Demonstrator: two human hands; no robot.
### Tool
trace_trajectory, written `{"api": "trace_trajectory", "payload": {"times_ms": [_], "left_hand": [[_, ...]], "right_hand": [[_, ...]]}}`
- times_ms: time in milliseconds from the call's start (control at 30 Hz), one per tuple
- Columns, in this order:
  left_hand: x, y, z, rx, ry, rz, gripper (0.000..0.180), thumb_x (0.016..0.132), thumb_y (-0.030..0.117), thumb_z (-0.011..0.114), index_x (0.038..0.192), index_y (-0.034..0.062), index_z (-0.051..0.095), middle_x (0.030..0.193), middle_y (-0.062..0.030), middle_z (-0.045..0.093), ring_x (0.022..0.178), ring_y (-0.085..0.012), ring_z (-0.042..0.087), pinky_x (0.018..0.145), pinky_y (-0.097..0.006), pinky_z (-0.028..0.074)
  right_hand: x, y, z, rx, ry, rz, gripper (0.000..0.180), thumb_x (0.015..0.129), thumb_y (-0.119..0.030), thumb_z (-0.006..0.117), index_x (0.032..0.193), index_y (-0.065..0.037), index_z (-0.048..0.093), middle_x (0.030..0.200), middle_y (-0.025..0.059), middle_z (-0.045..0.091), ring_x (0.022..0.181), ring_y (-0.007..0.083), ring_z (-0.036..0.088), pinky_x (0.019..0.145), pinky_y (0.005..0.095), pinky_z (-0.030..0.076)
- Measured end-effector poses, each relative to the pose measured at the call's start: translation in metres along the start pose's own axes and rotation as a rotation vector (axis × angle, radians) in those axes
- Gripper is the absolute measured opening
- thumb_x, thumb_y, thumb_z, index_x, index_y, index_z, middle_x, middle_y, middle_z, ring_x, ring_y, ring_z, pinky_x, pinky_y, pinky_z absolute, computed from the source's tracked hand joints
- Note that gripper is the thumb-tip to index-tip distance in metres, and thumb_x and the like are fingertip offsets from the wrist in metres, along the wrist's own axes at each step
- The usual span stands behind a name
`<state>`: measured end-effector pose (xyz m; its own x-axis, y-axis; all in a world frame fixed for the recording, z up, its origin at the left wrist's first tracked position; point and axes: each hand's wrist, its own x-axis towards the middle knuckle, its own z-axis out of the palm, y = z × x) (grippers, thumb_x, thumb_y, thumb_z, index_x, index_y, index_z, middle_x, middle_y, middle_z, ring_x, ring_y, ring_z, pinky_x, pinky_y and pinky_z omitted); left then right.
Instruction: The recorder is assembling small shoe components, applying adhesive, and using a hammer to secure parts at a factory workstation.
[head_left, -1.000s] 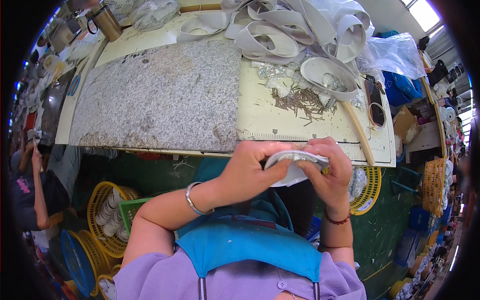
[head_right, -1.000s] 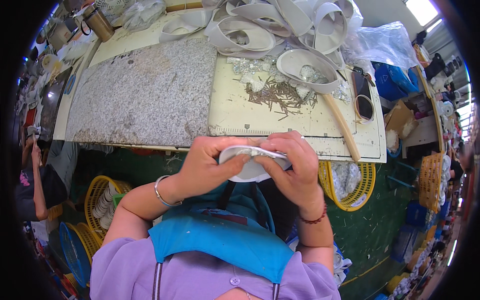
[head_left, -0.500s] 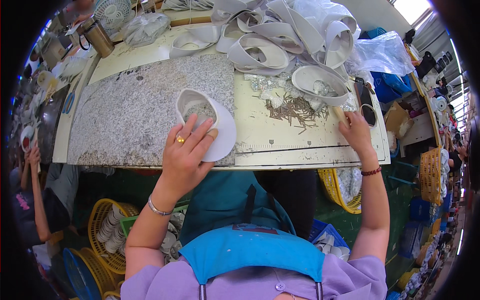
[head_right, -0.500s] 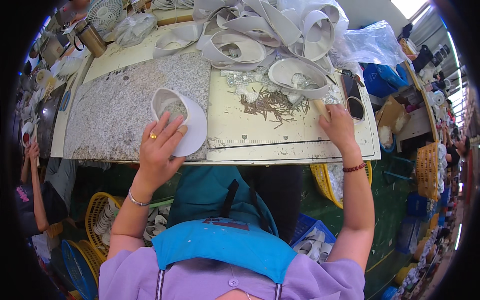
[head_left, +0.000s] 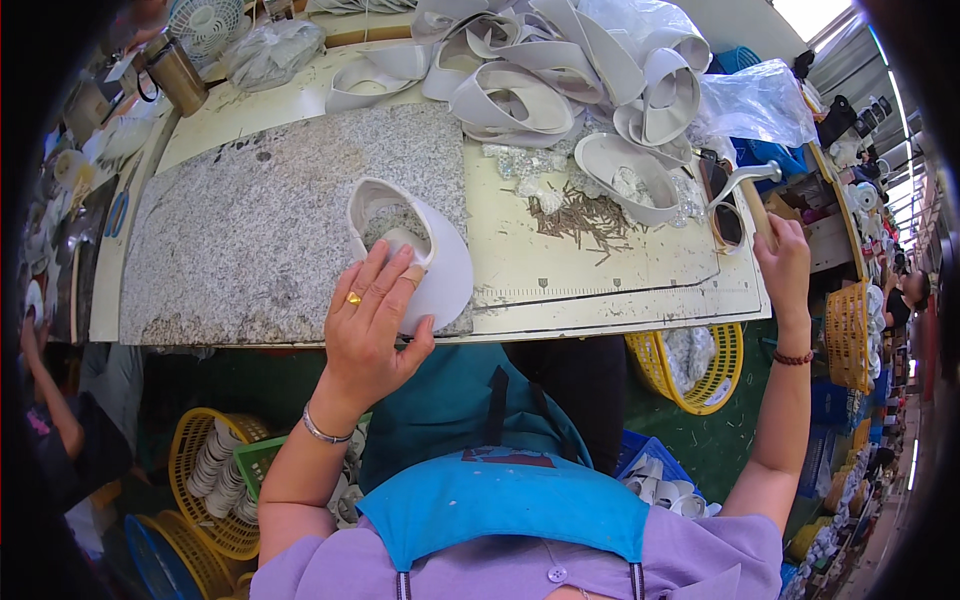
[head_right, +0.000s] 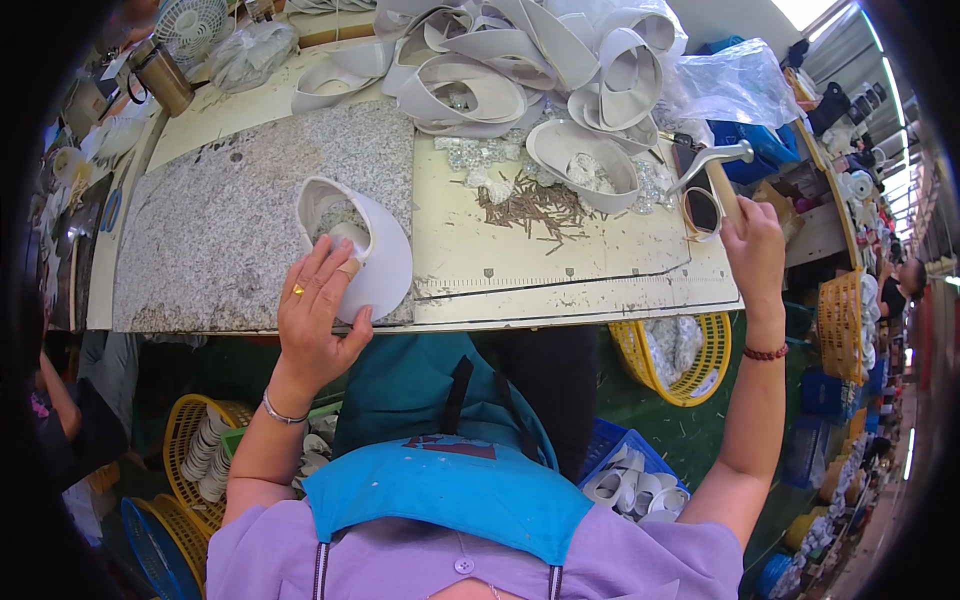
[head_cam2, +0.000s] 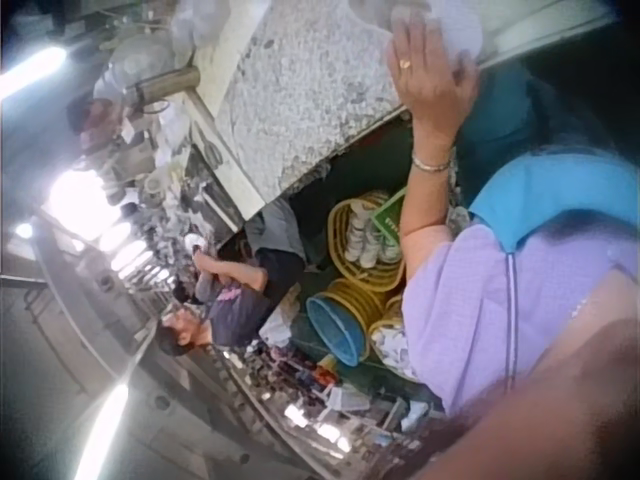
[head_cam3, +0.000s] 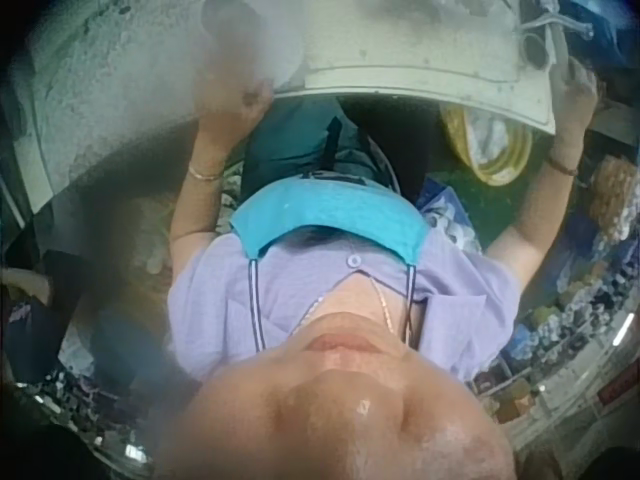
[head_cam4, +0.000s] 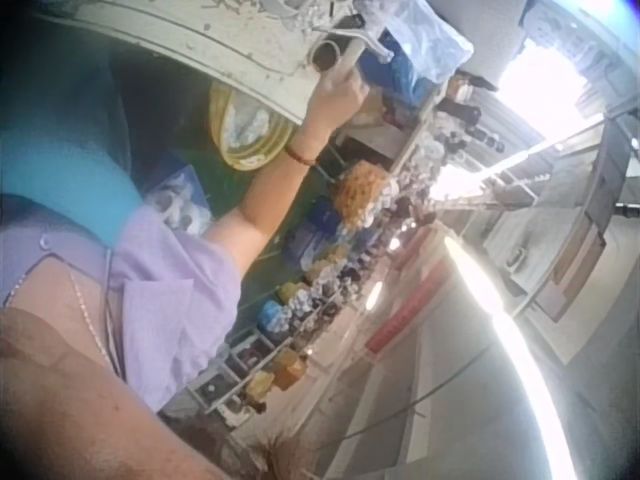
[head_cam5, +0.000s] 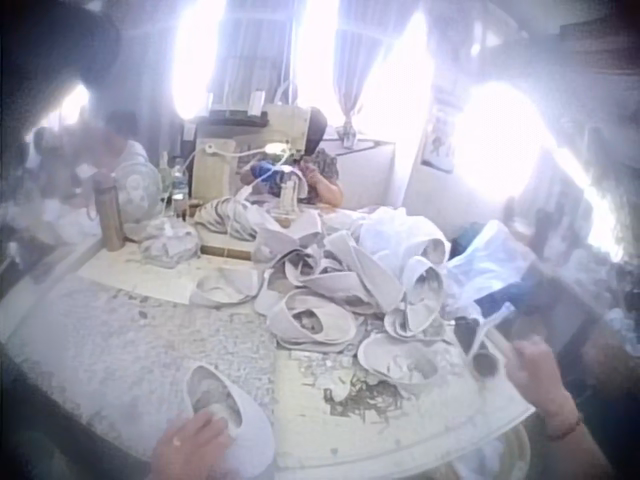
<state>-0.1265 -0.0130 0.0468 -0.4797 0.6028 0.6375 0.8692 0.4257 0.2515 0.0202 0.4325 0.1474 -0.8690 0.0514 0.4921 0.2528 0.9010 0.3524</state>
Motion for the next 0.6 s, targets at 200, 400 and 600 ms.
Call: {"api": "trace_trajectory", "payload": {"times_ms": [200, 400, 600], "left_hand": [[0.002, 0.005, 0.002, -0.03, 0.013, -0.117, 0.041, 0.069, 0.014, 0.064, 0.107, -0.0001, 0.057, 0.115, -0.0152, 0.057, 0.118, -0.037, 0.046, 0.094, -0.043, 0.036], [-0.001, 0.008, 0.009, 0.062, 0.083, -0.148, 0.038, 0.07, 0.018, 0.065, 0.103, -0.0002, 0.061, 0.115, -0.0105, 0.059, 0.121, -0.0369, 0.043, 0.095, -0.042, 0.033], [0.0, 0.011, 0.008, 0.079, 0.035, -0.175, 0.035, 0.072, 0.018, 0.064, 0.101, -0.0005, 0.063, 0.115, -0.0096, 0.058, 0.12, -0.0352, 0.044, 0.094, -0.042, 0.034]], "right_hand": [[0.004, -0.083, -0.033, 1.581, -0.015, 0.769, 0.029, 0.083, -0.014, 0.048, 0.104, 0.004, 0.052, 0.071, 0.0029, 0.051, 0.043, 0.005, 0.042, 0.037, 0.0176, 0.034], [-0.005, -0.179, -0.044, 1.846, -0.578, 0.747, 0.027, 0.092, -0.023, 0.045, 0.102, 0.001, 0.052, 0.068, 0.002, 0.048, 0.041, 0.0063, 0.043, 0.034, 0.0179, 0.035], [0.001, -0.236, -0.042, 1.979, -0.763, 0.597, 0.03, 0.095, -0.027, 0.043, 0.101, 0.001, 0.051, 0.064, 0.0009, 0.046, 0.042, 0.0056, 0.042, 0.037, 0.0173, 0.036]]}}
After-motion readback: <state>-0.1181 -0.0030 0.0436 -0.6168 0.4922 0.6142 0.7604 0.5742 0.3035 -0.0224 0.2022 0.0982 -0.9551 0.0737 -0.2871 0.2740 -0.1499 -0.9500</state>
